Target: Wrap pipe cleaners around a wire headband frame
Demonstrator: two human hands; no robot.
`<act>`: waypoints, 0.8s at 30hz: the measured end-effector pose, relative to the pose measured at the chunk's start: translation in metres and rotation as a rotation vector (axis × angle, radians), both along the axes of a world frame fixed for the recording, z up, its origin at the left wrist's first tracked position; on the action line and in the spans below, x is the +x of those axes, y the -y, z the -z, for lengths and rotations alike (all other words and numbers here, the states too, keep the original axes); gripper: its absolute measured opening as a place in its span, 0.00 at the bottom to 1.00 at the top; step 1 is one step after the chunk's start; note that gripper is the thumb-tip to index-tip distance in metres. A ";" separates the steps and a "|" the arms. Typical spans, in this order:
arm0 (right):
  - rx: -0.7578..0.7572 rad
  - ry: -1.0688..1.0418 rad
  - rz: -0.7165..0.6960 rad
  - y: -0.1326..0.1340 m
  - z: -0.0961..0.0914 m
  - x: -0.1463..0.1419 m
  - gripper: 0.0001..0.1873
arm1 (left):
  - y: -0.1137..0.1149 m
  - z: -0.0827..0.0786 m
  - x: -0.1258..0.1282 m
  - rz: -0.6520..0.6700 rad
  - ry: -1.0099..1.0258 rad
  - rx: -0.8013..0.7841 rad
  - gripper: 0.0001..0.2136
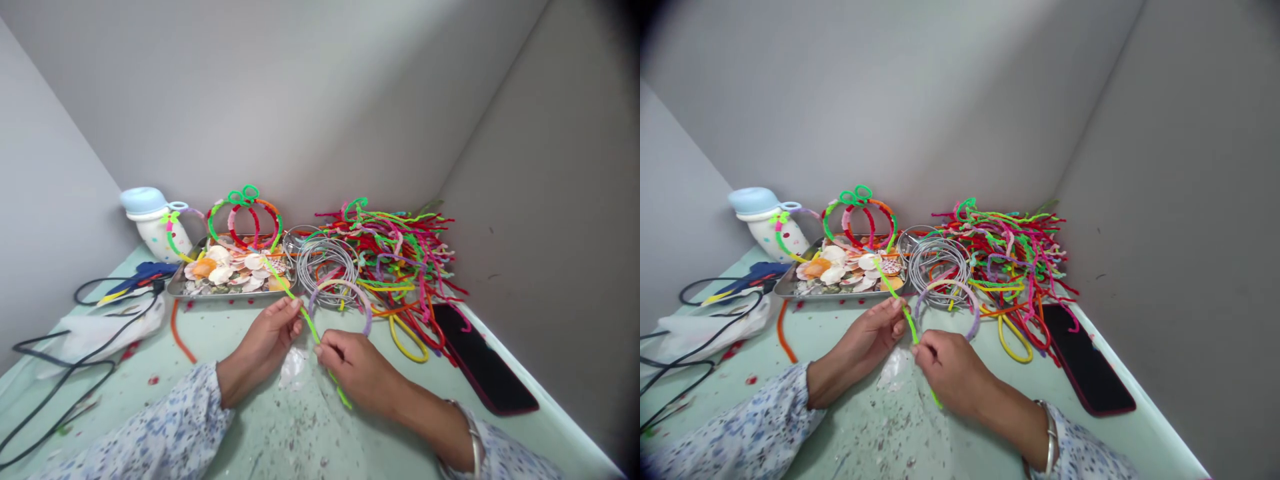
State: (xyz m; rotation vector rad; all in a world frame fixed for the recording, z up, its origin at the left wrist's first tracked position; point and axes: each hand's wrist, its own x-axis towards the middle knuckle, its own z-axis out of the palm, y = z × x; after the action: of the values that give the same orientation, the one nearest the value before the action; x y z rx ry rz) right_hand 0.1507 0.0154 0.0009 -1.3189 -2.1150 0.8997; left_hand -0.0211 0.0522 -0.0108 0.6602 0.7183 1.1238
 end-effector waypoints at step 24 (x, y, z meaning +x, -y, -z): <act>-0.730 -0.527 -0.003 -0.012 0.002 0.006 0.10 | 0.003 0.000 0.000 0.060 -0.076 0.030 0.09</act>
State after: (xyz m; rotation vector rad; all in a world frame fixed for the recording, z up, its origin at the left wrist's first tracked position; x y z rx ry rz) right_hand 0.1565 0.0271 -0.0011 -1.1891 -1.4177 1.8908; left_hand -0.0215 0.0494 -0.0105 0.7491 0.7430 1.0605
